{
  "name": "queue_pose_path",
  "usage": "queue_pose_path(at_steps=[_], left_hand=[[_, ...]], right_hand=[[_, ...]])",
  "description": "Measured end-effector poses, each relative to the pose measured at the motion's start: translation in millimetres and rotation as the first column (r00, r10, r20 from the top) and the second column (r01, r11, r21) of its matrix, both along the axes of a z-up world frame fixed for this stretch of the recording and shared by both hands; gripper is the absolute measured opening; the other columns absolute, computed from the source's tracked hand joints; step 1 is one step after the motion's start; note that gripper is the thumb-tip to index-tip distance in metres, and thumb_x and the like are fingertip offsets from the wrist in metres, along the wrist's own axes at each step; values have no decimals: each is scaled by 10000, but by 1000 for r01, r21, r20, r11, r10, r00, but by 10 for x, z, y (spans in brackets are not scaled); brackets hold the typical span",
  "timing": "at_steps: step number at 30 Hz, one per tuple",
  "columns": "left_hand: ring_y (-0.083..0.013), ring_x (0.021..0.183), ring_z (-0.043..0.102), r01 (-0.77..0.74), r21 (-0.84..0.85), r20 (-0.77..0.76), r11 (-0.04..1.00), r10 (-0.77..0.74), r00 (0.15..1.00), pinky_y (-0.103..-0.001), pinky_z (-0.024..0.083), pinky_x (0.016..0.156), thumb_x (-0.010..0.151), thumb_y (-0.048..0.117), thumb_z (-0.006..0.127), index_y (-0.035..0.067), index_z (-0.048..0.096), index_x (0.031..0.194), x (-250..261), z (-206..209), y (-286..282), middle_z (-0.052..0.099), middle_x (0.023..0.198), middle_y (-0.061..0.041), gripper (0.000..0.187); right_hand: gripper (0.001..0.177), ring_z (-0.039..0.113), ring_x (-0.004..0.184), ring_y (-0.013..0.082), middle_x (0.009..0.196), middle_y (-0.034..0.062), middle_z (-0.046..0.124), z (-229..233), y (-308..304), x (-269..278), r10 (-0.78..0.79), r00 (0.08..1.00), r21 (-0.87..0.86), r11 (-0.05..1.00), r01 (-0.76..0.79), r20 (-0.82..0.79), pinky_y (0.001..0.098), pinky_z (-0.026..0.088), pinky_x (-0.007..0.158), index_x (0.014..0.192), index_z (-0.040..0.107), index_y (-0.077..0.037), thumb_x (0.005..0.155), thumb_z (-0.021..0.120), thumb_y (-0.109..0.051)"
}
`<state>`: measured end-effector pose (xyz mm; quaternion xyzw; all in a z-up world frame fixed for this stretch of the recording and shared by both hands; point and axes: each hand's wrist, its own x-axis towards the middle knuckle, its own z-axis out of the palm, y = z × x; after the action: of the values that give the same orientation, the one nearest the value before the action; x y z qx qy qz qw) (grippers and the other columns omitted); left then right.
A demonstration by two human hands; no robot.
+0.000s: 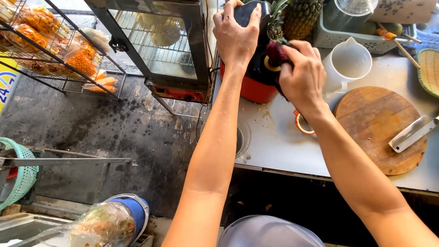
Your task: The person wipes a red thermos and the countertop with a cloth, then unties a plastic bag of fruit. They repeatedly pick up individual fruits, wrap each in a small plastic bag, and place them into a blue basket, continuing this process for multiple items.
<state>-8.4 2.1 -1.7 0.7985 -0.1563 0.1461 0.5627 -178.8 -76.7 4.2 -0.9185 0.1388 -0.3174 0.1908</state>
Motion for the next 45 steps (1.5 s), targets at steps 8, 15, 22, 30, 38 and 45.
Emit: queue_pose_path(at_steps=[8,15,22,30,38,45], left_hand=[[-329,1178,639,-10,13,47,1000,9,999,-469,594,923,909,534,704,247,614,1236,47,-82,-23,586,1275,-77,444],[-324,1184,602,55,-8,24,998,-54,998,-475,611,836,890,529,675,249,602,1244,71,-91,4,536,1278,-85,458],[-292,1154,612,52,9,32,999,-52,998,-414,629,839,907,526,662,252,610,1190,61,-49,25,543,1221,-67,397],[-261,1100,650,33,15,11,999,-33,999,-400,596,866,896,536,661,241,625,1188,116,-17,17,566,1196,-77,416],[-267,1126,656,76,-20,92,997,-74,993,-397,565,946,934,492,682,189,627,1185,197,-126,42,575,1190,-99,398],[-298,1132,663,76,20,61,997,-77,995,-423,547,998,935,534,682,174,625,1221,246,-122,92,585,1229,-118,464]], right_hand=[[254,605,1088,334,1185,75,673,112,353,17,-17,908,-326,936,-133,-419,441,548,825,1026,779,-84,830,617,-91],[373,630,1140,387,1233,108,683,443,99,-682,-143,707,-12,982,187,-692,525,499,992,1150,786,-133,915,515,-234],[374,617,1150,406,1300,201,621,156,-124,-421,-30,990,86,995,42,-135,491,506,980,1244,701,-12,921,590,-163],[294,674,1025,363,1108,110,733,-273,713,-533,103,884,230,973,5,-457,473,532,909,994,800,-128,852,551,-191],[303,677,996,391,1047,177,734,-469,227,-1160,64,851,348,926,144,-521,482,523,902,1092,741,-82,875,559,-190],[380,623,1143,329,1231,205,660,-930,-50,-1331,-12,985,534,839,102,-170,392,467,1013,1224,663,3,863,634,-112]])
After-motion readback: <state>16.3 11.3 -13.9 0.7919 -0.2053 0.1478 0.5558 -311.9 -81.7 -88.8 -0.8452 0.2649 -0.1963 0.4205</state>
